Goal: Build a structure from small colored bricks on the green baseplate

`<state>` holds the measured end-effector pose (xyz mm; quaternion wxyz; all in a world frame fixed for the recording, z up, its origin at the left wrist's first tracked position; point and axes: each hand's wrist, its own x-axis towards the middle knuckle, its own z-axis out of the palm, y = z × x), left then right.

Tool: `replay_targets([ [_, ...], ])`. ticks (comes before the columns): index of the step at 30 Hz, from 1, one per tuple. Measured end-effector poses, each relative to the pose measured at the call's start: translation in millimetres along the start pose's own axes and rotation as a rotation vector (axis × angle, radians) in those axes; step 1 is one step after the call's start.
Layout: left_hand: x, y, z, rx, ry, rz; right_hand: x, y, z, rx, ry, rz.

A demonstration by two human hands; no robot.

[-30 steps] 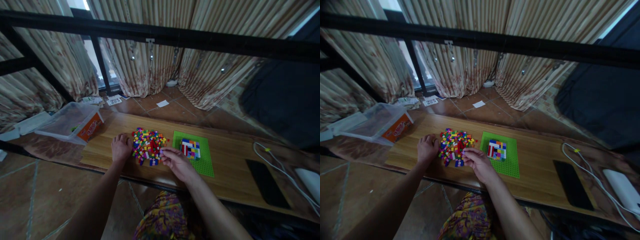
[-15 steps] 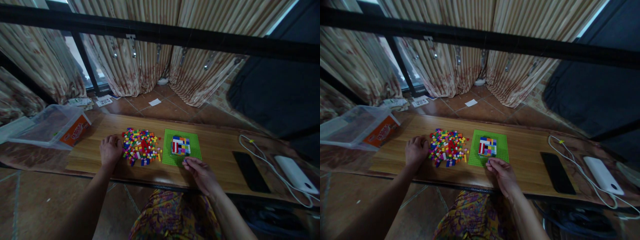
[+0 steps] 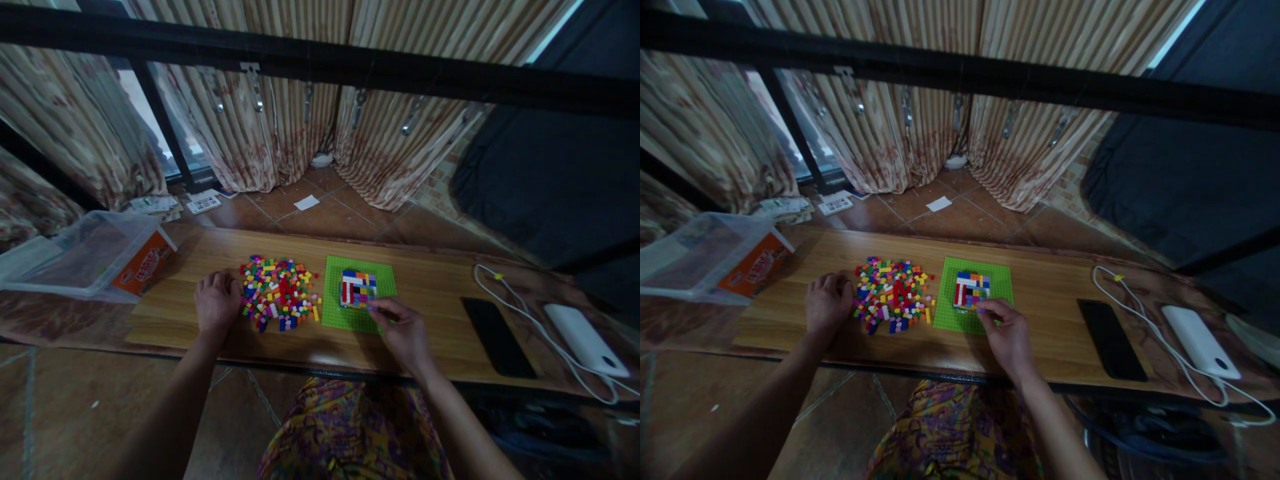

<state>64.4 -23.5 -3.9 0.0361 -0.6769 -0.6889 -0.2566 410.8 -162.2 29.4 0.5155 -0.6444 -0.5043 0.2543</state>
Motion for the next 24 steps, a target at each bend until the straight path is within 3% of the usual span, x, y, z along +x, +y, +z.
replay_targets([
  [8, 0.3, -2.0, 2.1, -0.014, 0.022, 0.021, 16.3, 9.8, 19.7, -0.196, 0.069, -0.254],
  [24, 0.2, 0.4, -0.8, -0.02, 0.003, 0.004, 6.2, 29.3, 38.9, -0.114, 0.274, -0.243],
])
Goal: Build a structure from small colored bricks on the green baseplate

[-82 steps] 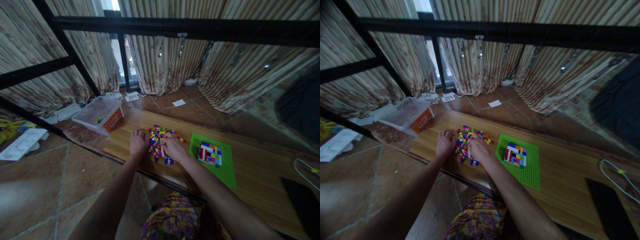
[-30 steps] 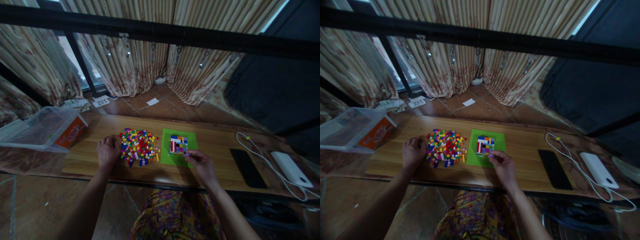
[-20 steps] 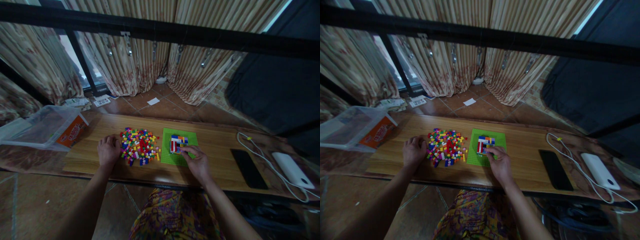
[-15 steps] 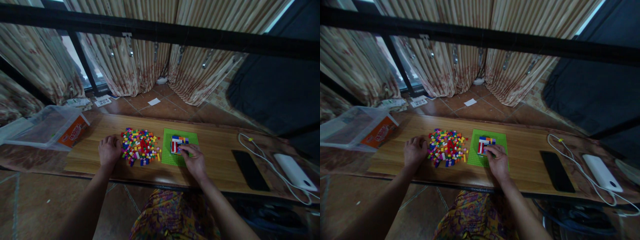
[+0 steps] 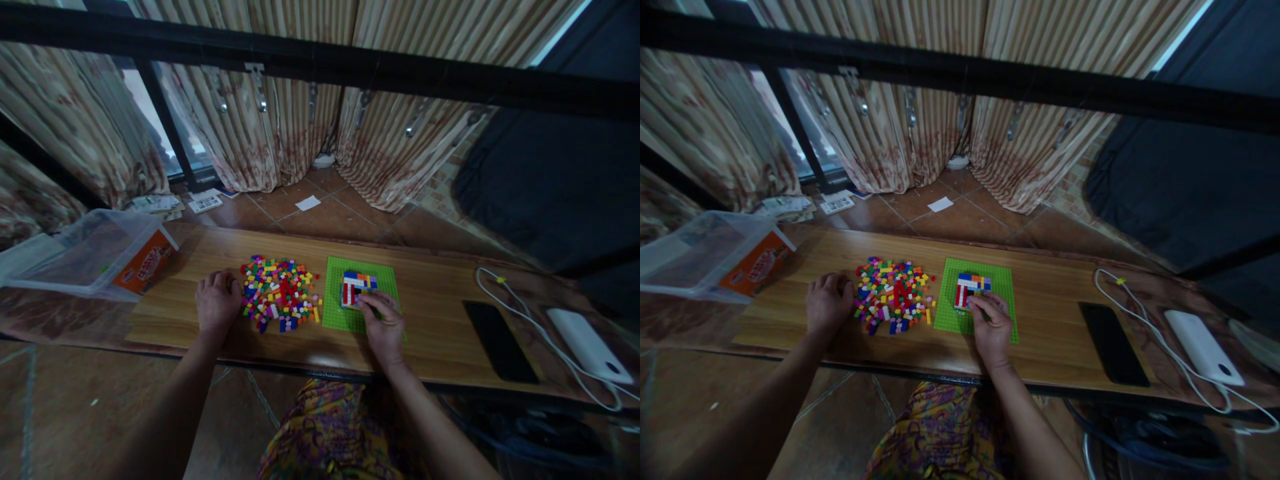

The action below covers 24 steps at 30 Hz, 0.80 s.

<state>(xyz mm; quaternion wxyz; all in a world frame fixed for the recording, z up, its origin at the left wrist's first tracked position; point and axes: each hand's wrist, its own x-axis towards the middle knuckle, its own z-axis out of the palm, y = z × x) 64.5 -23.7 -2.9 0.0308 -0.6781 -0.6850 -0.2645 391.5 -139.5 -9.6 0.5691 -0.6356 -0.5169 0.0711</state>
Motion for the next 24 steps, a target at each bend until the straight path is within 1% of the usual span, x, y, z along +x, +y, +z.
replay_targets([
  [4, 0.2, 0.8, -0.9, -0.001, -0.002, -0.003, -1.5, -3.1, -0.5, -0.054, -0.006, -0.046],
  [8, 0.1, 2.0, -1.8, 0.006, -0.01, -0.009, -1.0, -8.9, -5.4, -0.068, -0.017, -0.078],
  [11, -0.2, 1.7, -1.1, 0.011, -0.015, -0.016, -0.1, -12.2, -10.3, -0.077, 0.002, -0.076],
  [15, -0.5, 0.8, 0.2, 0.014, -0.01, -0.019, 2.1, -13.3, -12.0, -0.153, 0.028, -0.058],
  [19, -0.5, 1.1, -0.2, -0.001, -0.009, -0.013, 3.8, -9.4, -5.2, -0.224, 0.014, 0.004],
  [24, -0.3, 1.9, -1.2, 0.0, -0.017, -0.023, 6.0, -1.5, 2.2, -0.186, 0.019, 0.16],
])
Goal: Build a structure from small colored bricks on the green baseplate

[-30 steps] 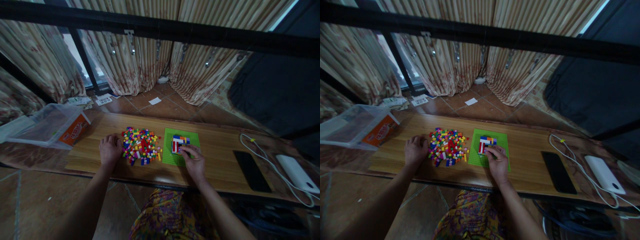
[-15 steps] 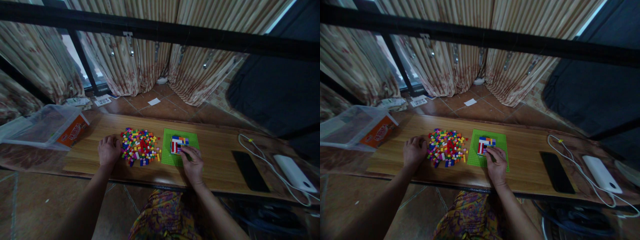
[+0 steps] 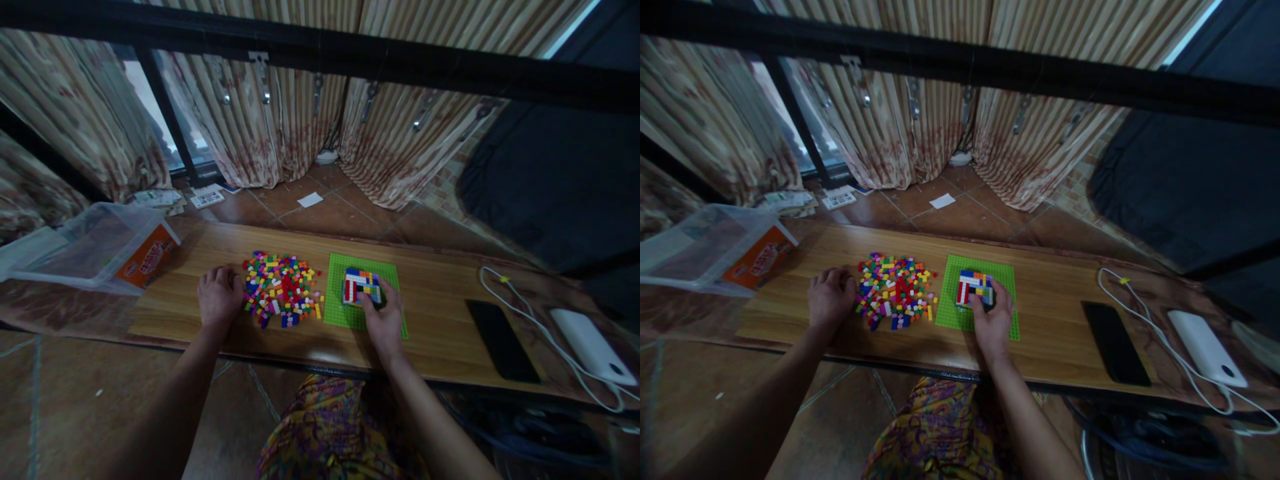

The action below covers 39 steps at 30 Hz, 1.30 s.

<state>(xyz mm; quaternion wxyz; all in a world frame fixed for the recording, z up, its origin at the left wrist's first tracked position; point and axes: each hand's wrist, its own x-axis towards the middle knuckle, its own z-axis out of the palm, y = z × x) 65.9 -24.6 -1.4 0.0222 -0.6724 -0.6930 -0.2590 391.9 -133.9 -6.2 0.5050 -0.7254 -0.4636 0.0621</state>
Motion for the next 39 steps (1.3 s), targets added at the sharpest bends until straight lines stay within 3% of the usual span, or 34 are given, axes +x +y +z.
replay_targets([
  [9, -0.5, -2.5, 3.0, -0.008, -0.002, 0.007, 2.0, 5.5, 3.9, 0.199, -0.04, 0.122],
  [22, -0.1, -0.7, 1.4, 0.014, -0.003, 0.015, 12.9, 2.0, 8.5, 0.205, -0.032, 0.246],
  [32, -0.3, -0.1, 0.3, 0.023, 0.0, 0.012, 16.6, 8.3, 12.9, 0.237, -0.044, 0.232],
  [39, -0.2, -0.3, 0.0, -0.006, 0.003, 0.019, 16.1, 4.6, 9.4, 0.345, -0.056, 0.3],
])
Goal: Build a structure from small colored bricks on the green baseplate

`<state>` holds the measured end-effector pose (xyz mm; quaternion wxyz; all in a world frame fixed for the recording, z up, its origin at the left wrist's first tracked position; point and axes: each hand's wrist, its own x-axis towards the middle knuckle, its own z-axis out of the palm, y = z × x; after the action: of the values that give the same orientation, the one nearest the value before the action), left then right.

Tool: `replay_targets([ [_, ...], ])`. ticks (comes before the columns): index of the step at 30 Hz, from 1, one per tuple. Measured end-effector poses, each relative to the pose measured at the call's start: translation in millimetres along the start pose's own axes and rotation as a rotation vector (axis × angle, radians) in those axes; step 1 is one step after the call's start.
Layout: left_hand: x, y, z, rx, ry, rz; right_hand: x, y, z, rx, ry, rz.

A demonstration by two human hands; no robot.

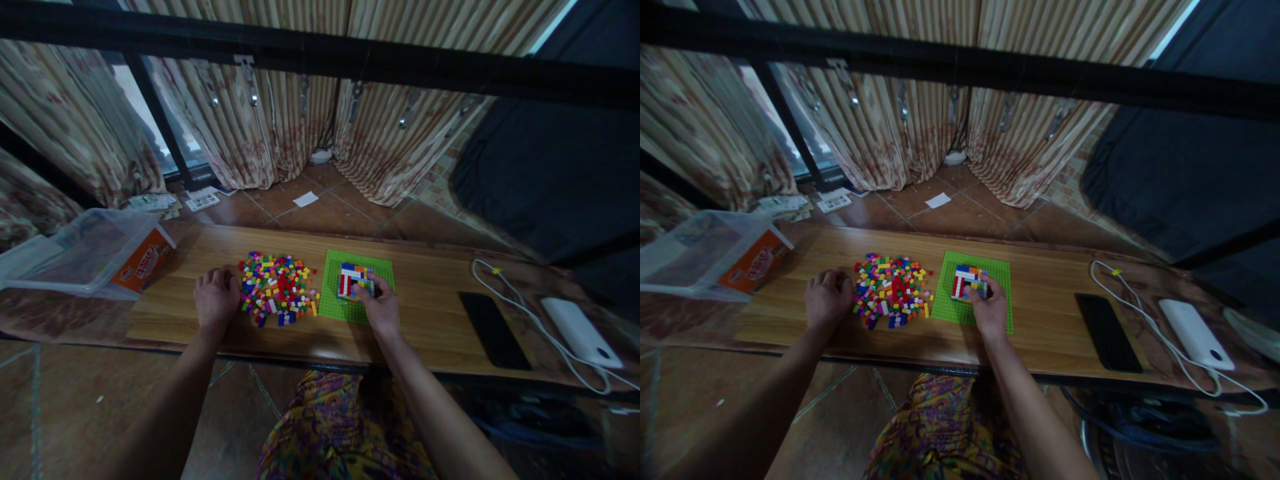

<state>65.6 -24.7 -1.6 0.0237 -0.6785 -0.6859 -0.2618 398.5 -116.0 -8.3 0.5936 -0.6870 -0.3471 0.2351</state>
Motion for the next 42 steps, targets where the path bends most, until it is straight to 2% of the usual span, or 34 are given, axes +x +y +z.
replay_targets([
  [2, 0.4, 0.1, 0.2, -0.004, 0.004, 0.003, 0.2, -3.9, -4.7, 0.111, 0.019, 0.027],
  [4, 0.9, 0.0, 0.6, 0.007, 0.002, 0.008, -0.2, -9.3, -11.0, 0.194, 0.097, 0.048],
  [7, 1.3, -0.3, 1.3, 0.027, -0.008, 0.006, -6.6, -19.0, -20.6, 0.193, 0.221, 0.026],
  [9, 1.1, -0.7, 1.6, 0.028, -0.009, 0.0, -17.7, -24.7, -24.6, 0.146, 0.232, -0.014],
  [12, 0.2, -1.1, 1.7, 0.022, -0.003, 0.003, -45.1, -29.1, -23.7, 0.073, 0.133, -0.053],
  [17, -1.2, -1.0, 2.5, 0.022, 0.013, 0.011, -98.3, -30.9, -9.0, -0.117, -0.251, -0.15],
  [19, -1.6, -0.9, 3.0, 0.01, 0.017, 0.004, -111.9, -32.3, -3.0, -0.168, -0.39, -0.222],
  [21, -1.9, -0.8, 3.4, 0.003, 0.016, -0.003, -118.8, -33.4, 1.2, -0.201, -0.477, -0.292],
  [24, -2.5, -0.6, 3.4, 0.01, 0.012, -0.009, -119.7, -32.9, 4.3, -0.251, -0.53, -0.35],
  [29, -3.2, 0.7, 3.1, 0.021, 0.003, -0.037, -111.2, -31.4, 11.3, -0.337, -0.526, -0.36],
  [36, -4.6, 2.8, 1.8, 0.006, 0.004, -0.051, -107.7, -35.5, 38.8, -0.446, -0.546, -0.443],
  [42, -4.8, 3.8, 0.7, -0.006, 0.003, -0.05, -105.8, -37.0, 57.0, -0.634, -0.594, -0.517],
])
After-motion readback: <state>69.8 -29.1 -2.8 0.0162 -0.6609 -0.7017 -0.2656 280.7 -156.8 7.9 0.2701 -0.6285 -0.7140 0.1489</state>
